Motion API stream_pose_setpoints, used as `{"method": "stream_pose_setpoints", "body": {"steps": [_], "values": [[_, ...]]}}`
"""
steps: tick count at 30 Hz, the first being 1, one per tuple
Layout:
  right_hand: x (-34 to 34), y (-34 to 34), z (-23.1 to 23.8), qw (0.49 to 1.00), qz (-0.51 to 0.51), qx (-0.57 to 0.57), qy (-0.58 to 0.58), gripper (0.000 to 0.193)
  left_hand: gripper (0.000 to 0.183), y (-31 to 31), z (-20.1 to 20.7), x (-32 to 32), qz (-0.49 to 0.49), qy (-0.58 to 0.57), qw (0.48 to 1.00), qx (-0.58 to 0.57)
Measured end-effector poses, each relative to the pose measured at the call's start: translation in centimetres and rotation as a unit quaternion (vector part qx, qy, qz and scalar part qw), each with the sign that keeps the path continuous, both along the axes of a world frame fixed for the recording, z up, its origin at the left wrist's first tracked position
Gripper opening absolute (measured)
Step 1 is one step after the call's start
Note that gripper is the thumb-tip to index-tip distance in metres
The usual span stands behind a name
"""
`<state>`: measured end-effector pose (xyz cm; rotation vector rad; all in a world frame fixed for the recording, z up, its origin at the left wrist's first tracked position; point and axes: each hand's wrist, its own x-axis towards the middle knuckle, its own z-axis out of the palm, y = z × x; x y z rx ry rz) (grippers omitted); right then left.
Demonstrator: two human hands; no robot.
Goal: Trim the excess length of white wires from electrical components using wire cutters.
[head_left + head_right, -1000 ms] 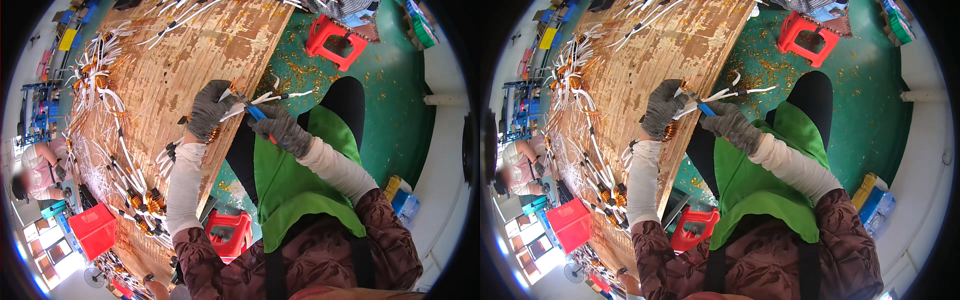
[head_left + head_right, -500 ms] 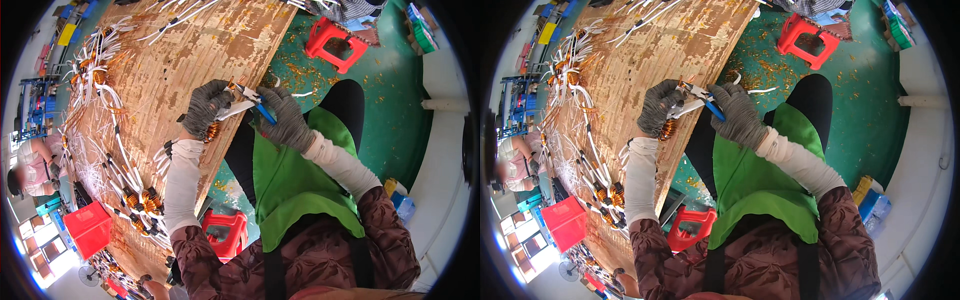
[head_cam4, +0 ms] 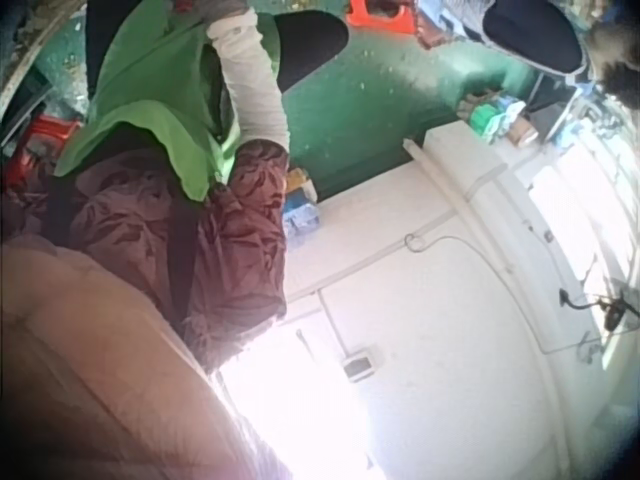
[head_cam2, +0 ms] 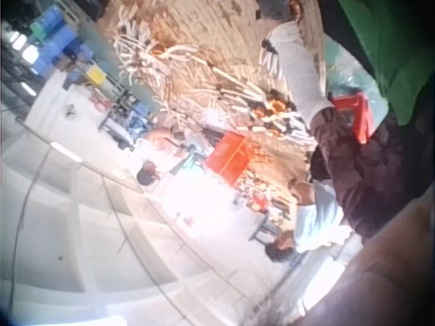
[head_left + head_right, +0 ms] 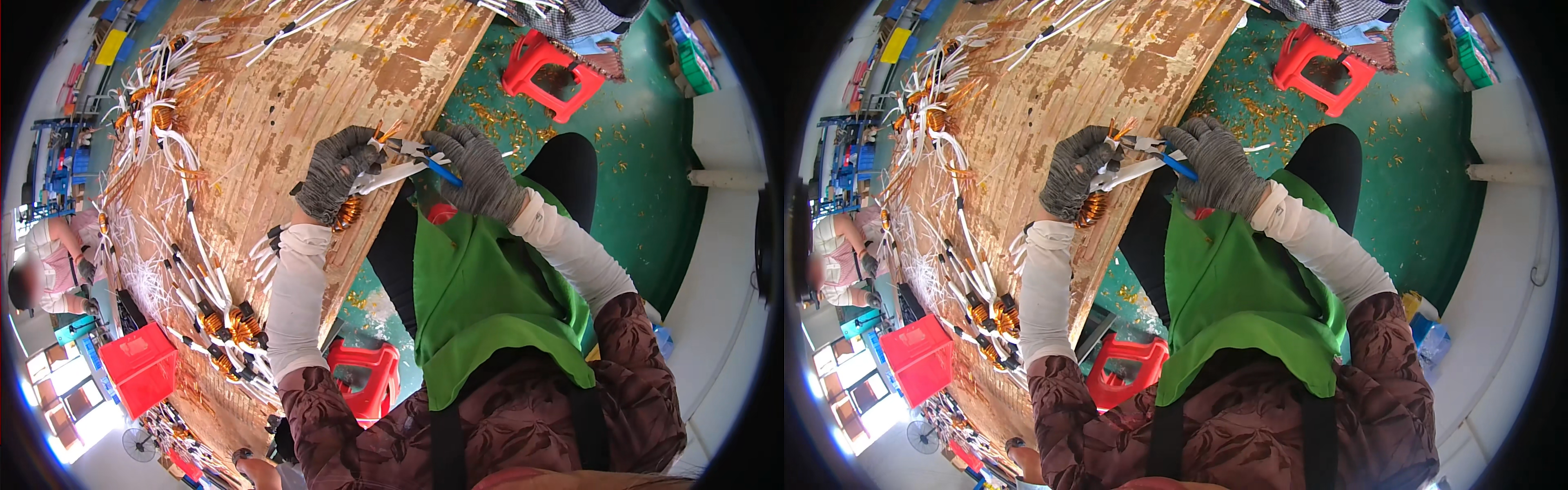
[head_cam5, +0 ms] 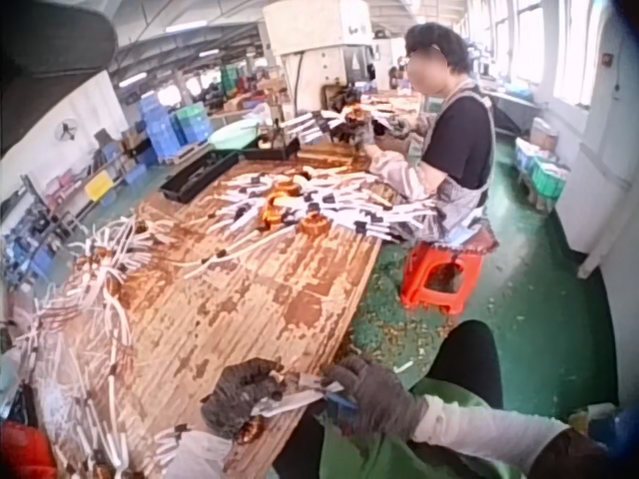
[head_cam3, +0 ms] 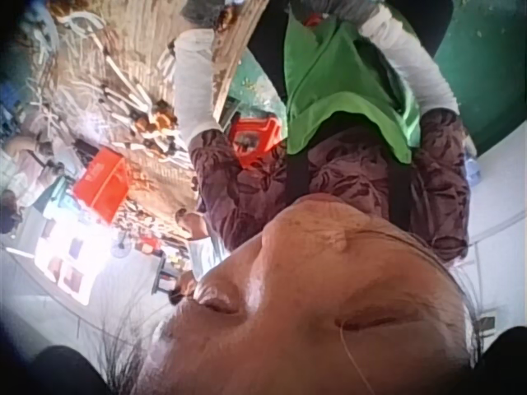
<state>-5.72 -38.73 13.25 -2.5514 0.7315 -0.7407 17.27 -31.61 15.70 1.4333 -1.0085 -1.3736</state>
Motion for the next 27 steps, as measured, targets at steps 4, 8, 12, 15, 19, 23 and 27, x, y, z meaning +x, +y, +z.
{"method": "stream_pose_setpoints", "body": {"steps": [4, 8, 12, 15, 19, 23, 27], "values": [[0.1, -0.2, 0.0, 1.000, 0.001, 0.010, 0.006, 0.061, 0.026, 0.0, -0.2, -0.3, 0.021, 0.025, 0.999, -0.003], [0.6, -0.3, 0.1, 1.000, -0.012, 0.015, 0.017, 0.063, 0.026, -0.1, 0.0, -0.3, 0.023, 0.013, 1.000, -0.011], [0.8, -1.0, 0.3, 0.998, 0.024, 0.061, 0.002, 0.065, 0.026, 0.0, 0.1, 0.1, 0.020, 0.036, 0.999, 0.005], [0.9, -2.3, -0.5, 0.997, 0.072, 0.015, -0.009, 0.068, 0.026, 0.1, 0.0, 0.2, 0.001, 0.049, 0.999, -0.003], [1.3, -3.4, 0.1, 0.994, 0.086, -0.069, 0.005, 0.071, 0.027, 0.1, 0.0, 0.2, 0.006, 0.049, 0.999, -0.008], [1.5, -3.9, 0.5, 0.990, 0.088, -0.095, 0.051, 0.072, 0.026, 0.1, -0.4, 0.5, 0.007, 0.051, 0.999, -0.014], [1.5, -4.7, 1.4, 0.975, 0.098, -0.181, 0.084, 0.070, 0.032, 0.0, -0.4, 1.0, -0.006, 0.036, 0.999, -0.005]]}}
